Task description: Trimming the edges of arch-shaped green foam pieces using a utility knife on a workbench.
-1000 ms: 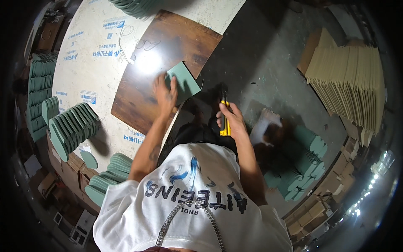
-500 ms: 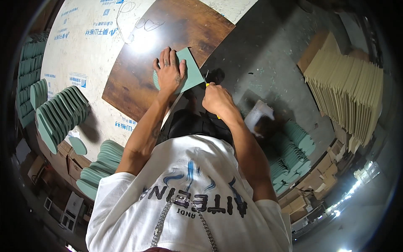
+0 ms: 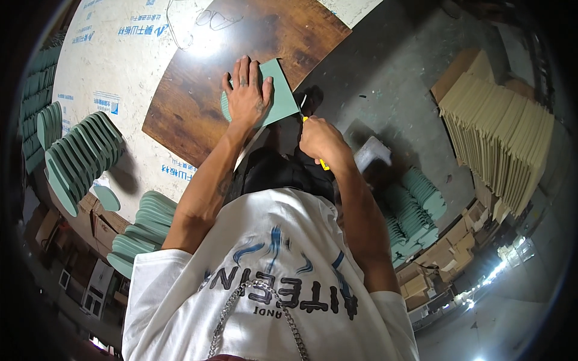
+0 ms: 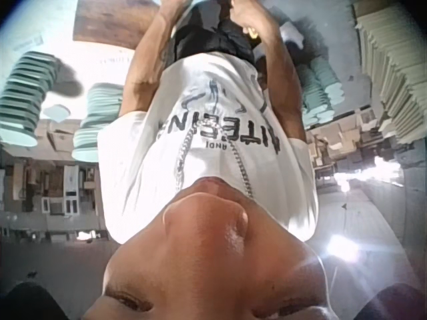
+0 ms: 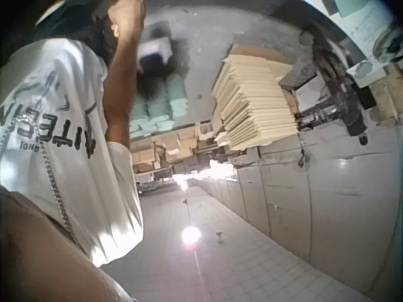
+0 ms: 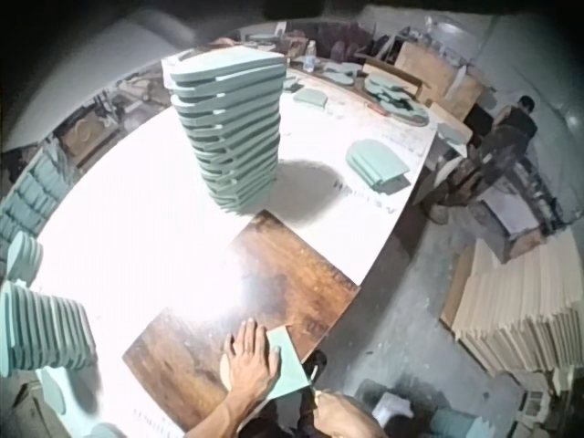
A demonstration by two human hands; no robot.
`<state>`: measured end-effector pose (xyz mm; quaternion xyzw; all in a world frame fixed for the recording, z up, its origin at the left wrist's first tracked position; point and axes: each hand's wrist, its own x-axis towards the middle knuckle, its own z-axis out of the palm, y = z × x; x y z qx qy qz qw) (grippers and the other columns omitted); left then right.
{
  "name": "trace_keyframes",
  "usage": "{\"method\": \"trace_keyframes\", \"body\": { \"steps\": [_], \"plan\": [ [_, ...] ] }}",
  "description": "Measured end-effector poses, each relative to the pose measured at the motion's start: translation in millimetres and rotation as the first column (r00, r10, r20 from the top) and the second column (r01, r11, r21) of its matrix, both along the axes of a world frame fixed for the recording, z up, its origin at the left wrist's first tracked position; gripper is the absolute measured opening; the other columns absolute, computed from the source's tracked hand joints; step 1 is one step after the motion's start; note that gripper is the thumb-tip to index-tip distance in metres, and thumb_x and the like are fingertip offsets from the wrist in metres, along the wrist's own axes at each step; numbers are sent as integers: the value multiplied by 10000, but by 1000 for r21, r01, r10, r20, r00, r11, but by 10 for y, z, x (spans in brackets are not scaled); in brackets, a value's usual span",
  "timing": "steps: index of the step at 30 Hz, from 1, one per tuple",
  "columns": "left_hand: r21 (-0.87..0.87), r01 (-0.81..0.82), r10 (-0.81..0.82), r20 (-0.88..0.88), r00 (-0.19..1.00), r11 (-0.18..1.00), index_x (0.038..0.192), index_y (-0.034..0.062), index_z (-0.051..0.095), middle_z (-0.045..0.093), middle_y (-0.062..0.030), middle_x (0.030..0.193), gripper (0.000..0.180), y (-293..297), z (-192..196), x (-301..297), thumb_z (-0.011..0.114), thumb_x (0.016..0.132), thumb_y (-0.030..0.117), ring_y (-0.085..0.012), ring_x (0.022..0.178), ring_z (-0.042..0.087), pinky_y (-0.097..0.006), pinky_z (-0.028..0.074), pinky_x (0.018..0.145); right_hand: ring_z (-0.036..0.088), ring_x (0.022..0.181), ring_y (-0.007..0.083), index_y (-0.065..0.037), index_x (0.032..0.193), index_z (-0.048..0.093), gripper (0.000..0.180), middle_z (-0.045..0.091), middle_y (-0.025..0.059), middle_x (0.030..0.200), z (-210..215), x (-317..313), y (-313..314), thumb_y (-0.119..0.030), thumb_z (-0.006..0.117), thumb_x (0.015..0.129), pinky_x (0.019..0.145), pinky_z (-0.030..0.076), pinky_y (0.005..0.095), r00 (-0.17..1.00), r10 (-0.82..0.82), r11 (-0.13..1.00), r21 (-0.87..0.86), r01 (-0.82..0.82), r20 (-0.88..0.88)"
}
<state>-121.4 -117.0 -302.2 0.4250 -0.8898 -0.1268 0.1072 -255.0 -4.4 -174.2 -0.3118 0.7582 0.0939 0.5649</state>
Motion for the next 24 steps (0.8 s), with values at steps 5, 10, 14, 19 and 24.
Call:
{"method": "trace_keyframes", "body": {
  "steps": [5, 10, 14, 19, 24],
  "plan": [
    [5, -2, 2, 20, 1000, 1000, 1362, 44, 475, 404, -166, 1478, 531, -2, -24, 7, 469, 971, 403, -311, 1400, 324, -552, 191, 1125, 703, 602, 321, 174, 898, 618, 246, 680, 229, 689, -353, 138, 94, -7, 470, 821, 631, 581, 401, 998, 20, 999, 48, -23, 60],
    [16, 5, -6, 10, 1000, 1000, 1358, 26, 476, 403, -171, 1477, 545, 20, 11, -52, 459, 970, 407, -308, 1401, 320, -565, 174, 1133, 664, 959, 407, 35, 1094, 561, 285, 690, 232, 962, -1413, 637, 1092, -154, 570, 881, 839, 527, 485, 903, -282, 959, -70, 274, -324],
    [5, -3, 3, -5, 1000, 1000, 1345, 19, 486, 415, -173, 1468, 533, 25, 30, -19, 478, 963, 390, -313, 1399, 326, -564, 174, 1132, 616, 672, 199, -39, 1131, 563, 363, 633, 82, 785, -1499, 627, 1291, -201, 736, 856, 656, 504, 335, 543, -813, 350, -571, 742, 208],
    [-26, 5, -5, 11, 1000, 1000, 1353, 28, 482, 399, -165, 1484, 543, 16, -31, 5, 457, 972, 414, -303, 1413, 308, -561, 176, 1131, 583, 722, 69, -15, 1240, 632, 377, 644, -21, 929, -1209, 564, 644, -104, 715, 883, 691, 492, 226, 488, -722, 197, -530, 825, 490],
    [-76, 5, -8, -46, 999, 997, 1345, 22, 483, 429, -172, 1447, 523, 46, -46, -44, 473, 973, 391, -323, 1378, 341, -564, 202, 1106, 603, 735, 73, 11, 1237, 625, 352, 657, -5, 908, -1398, 662, 588, -66, 675, 897, 708, 495, 230, 503, -701, 95, -633, 768, 505]
  ]
}}
